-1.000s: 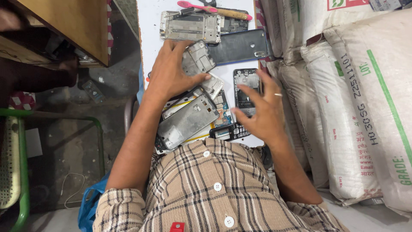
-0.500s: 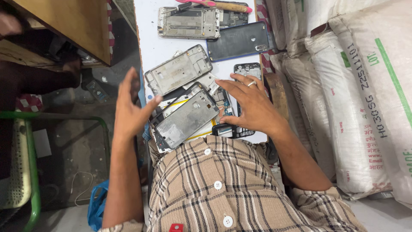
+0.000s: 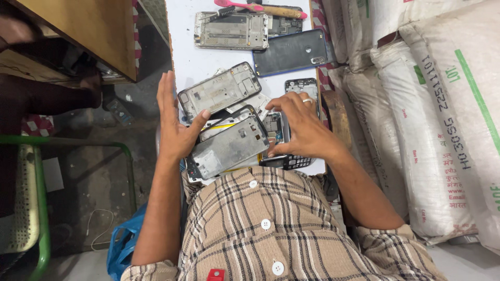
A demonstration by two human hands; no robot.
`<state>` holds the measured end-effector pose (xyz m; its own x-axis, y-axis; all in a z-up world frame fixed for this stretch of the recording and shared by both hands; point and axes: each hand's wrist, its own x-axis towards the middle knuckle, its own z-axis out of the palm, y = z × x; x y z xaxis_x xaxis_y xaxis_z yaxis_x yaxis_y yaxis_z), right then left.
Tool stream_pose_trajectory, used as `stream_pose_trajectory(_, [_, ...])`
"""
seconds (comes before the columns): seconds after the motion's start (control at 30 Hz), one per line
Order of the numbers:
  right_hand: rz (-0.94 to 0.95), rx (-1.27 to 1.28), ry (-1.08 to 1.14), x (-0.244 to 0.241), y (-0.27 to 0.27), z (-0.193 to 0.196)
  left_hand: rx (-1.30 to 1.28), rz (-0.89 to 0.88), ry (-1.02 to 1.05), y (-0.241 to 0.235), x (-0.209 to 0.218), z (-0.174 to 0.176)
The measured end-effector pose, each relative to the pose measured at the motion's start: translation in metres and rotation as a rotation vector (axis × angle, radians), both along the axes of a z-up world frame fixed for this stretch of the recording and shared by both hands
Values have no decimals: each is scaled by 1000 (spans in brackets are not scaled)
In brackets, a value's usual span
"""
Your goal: The person handles several disassembled mobile phone frames and a tablet, moving them on the workbench and inspecting internal components. The person uses a small tool to pry at the edges of a phone frame and later handles a tablet with a cracked screen, turning it over to view the battery.
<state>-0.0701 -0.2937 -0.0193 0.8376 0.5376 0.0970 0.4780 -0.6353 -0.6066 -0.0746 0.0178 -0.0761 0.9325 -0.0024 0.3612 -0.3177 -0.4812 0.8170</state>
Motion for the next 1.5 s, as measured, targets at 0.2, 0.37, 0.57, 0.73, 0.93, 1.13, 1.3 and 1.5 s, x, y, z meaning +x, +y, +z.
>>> stream_pose_trajectory(0.2, [-21,234,138,-2,-17,-12,-8,-65,83,-4,1,11])
stream_pose_trajectory(0.37, [19,489,401,8,-28,-22,-151,-117,125,-1,0,8])
stream_pose_trajectory(0.57, [1,889,632,22,-16,-33,-294,-195,97,6,4,-10])
stream_pose_trajectory(0.73, [-33,1066,782,24,1,-25,-346,-184,123,9,7,-20])
stream_pose_trajectory(0.93, [-118,788,495,14,24,-14,-397,-193,138,13,8,-31])
stream_pose_trajectory(1.13, [-89,190,-138,2,5,0,-293,-166,119,13,8,-27])
stream_pose_trajectory(1.3, [-124,2,-248,-2,-7,15,-239,-127,134,2,8,-19])
stream_pose_trajectory(1.5, [-237,-109,-146,-13,-18,8,-229,-113,134,9,7,-19])
